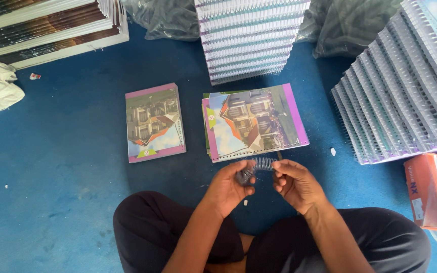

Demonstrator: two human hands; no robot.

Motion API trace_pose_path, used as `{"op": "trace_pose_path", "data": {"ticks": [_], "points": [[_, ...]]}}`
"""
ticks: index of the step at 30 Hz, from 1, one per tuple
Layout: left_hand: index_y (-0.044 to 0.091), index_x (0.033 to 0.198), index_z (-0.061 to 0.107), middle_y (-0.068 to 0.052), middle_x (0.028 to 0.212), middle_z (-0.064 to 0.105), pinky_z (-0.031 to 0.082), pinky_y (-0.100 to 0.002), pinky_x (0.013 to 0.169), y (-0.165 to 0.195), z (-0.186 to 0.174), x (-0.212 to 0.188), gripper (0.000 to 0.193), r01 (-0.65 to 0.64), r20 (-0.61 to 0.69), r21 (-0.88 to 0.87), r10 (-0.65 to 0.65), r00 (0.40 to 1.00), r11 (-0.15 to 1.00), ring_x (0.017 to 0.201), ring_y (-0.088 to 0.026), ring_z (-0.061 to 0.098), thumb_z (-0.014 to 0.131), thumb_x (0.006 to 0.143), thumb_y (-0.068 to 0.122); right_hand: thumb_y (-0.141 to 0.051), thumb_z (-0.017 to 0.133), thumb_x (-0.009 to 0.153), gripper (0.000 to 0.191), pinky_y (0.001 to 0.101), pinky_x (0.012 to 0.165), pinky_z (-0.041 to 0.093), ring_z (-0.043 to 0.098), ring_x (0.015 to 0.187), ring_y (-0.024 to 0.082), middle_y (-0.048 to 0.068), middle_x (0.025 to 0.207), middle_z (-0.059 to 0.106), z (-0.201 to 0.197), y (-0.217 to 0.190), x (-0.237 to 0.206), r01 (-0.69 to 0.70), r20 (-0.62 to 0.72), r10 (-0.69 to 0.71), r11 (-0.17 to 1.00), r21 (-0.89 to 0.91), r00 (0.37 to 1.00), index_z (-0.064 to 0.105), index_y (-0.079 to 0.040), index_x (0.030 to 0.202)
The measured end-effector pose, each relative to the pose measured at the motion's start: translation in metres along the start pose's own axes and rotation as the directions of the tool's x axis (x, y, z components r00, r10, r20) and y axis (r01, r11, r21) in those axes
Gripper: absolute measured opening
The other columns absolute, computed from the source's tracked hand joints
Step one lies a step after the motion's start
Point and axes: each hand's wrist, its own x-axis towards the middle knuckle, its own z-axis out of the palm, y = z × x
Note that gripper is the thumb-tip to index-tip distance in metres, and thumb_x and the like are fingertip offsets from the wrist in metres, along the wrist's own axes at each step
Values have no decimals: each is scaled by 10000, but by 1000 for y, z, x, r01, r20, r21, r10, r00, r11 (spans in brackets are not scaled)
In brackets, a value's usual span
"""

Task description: The person sits on the floor and assembles spiral-bound notebooks by hand. They insert plastic spiral coils into the punched holes of the notebook covers and pages, then close the ends of the coils to secure them. The person handles multiple notebooks and stacks the finished ones.

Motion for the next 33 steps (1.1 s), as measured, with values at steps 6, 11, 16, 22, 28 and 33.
{"op": "trace_pose_path", "data": {"ticks": [6, 11, 16, 22, 28, 33], "points": [[111, 942, 661, -5, 895, 645, 471, -295, 599, 7, -8, 9, 232, -32, -176, 217, 71, 982, 976, 745, -146, 600, 777, 845, 286, -116, 768, 852, 141, 252, 542, 432, 493, 532, 81, -30, 661, 591, -14, -12, 6, 78, -26, -76, 991, 112, 997, 640, -100, 795], [75, 930, 653, -40, 861, 630, 493, -324, 640, 28, -35, 10, 201, -154, -50, 113, 160, 986, 982, 784, -176, 617, 788, 879, 215, -104, 737, 878, 101, 214, 556, 403, 467, 575, 63, -29, 700, 554, -45, -47, 7, 144, 9, -161, 904, 403, 987, 644, -71, 857], [76, 902, 653, -47, 881, 648, 490, -348, 665, 45, -55, 8, 127, -224, -62, -53, 221, 973, 973, 825, -213, 642, 747, 874, 156, -90, 715, 904, 101, 210, 557, 371, 435, 599, 86, -10, 710, 512, -65, -65, 3, 273, -185, -204, 783, 559, 961, 625, -65, 867], [58, 888, 661, -70, 870, 651, 488, -361, 668, 46, -61, 7, 94, -221, -102, -121, 209, 972, 968, 815, -236, 638, 706, 895, 140, -144, 681, 911, 119, 229, 521, 300, 356, 562, 82, -27, 698, 476, -78, -63, 12, 287, -191, -220, 827, 484, 957, 607, -77, 845], [53, 893, 658, -70, 865, 651, 486, -378, 668, 77, -81, -7, 128, -316, -166, -211, 284, 944, 925, 821, -253, 630, 713, 917, 166, -118, 685, 932, 167, 236, 536, 289, 353, 566, 92, -22, 690, 431, -94, -93, 4, 379, -373, -166, 681, 627, 913, 582, -80, 806], [33, 910, 639, -92, 866, 641, 481, -395, 681, 57, -82, 2, 153, -287, -184, -198, 252, 950, 937, 828, -264, 625, 707, 930, 168, -174, 625, 925, 151, 253, 523, 282, 296, 537, 92, -37, 662, 391, -85, -77, 22, 304, -351, -141, 827, 472, 926, 573, -105, 801]]}}
